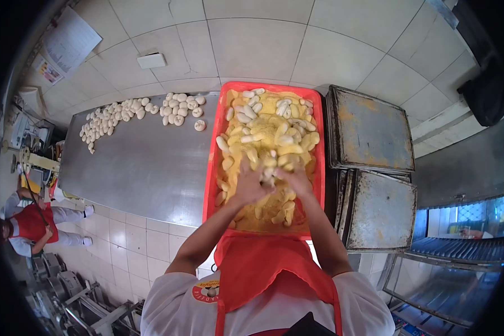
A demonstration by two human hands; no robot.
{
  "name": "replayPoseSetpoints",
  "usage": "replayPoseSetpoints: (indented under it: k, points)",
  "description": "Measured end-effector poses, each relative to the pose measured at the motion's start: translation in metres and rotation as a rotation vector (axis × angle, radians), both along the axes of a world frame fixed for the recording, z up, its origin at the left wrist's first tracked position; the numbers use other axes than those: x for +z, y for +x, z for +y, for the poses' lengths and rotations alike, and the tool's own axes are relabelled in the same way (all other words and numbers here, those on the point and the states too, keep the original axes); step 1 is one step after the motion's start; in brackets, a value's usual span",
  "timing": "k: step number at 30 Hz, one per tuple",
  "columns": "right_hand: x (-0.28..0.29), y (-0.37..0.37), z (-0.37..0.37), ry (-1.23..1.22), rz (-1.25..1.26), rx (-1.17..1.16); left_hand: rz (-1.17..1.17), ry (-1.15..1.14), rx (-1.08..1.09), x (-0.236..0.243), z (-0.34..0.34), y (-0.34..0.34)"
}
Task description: The person places pieces of dough into a tray of yellow cornmeal, coats them by hand, arranges them onto a metal baking tray, and slides the filled tray into a rack inside a commercial oven.
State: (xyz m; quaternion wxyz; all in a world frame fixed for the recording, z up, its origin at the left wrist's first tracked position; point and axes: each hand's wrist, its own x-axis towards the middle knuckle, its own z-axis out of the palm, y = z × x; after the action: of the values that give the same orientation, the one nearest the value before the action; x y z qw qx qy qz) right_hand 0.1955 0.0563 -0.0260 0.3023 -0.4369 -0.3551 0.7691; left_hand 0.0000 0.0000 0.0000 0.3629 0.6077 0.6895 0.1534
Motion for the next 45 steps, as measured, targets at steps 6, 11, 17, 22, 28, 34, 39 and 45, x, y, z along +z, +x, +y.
replayPoseSetpoints:
  k: [6, 11, 17, 22, 28, 34, 39, 45]
  points:
    - [-0.045, 0.050, -0.107, 0.360, -0.353, -0.414, -0.188, 0.348, 0.143, -0.061, -0.097, -0.018]
    - [-0.113, 0.064, -0.126, -0.730, 0.587, -0.586, -1.207, -0.031, 0.964, -0.125, -0.051, -0.044]
    - [-0.083, 0.011, -0.036, -0.444, 0.429, -0.477, -1.364, -0.006, 0.821, -0.098, 0.025, -0.007]
    - [-0.047, -0.001, 0.018, -0.117, 0.014, -0.139, -1.082, -0.062, 0.391, -0.031, 0.034, 0.006]
    - [-0.035, 0.013, -0.057, 0.582, -0.413, 0.093, -0.224, 0.332, -0.214, -0.027, -0.022, -0.031]
    - [-0.080, 0.070, -0.139, -0.375, 0.144, -0.443, -0.552, -0.109, 0.488, -0.085, -0.096, -0.046]
    - [-0.044, 0.008, -0.086, -0.769, 0.238, -0.470, -0.752, -0.022, 0.899, -0.127, -0.058, 0.002]
    - [-0.047, 0.001, -0.040, -0.247, 0.305, -0.300, -1.019, 0.126, 0.381, -0.031, -0.001, 0.016]
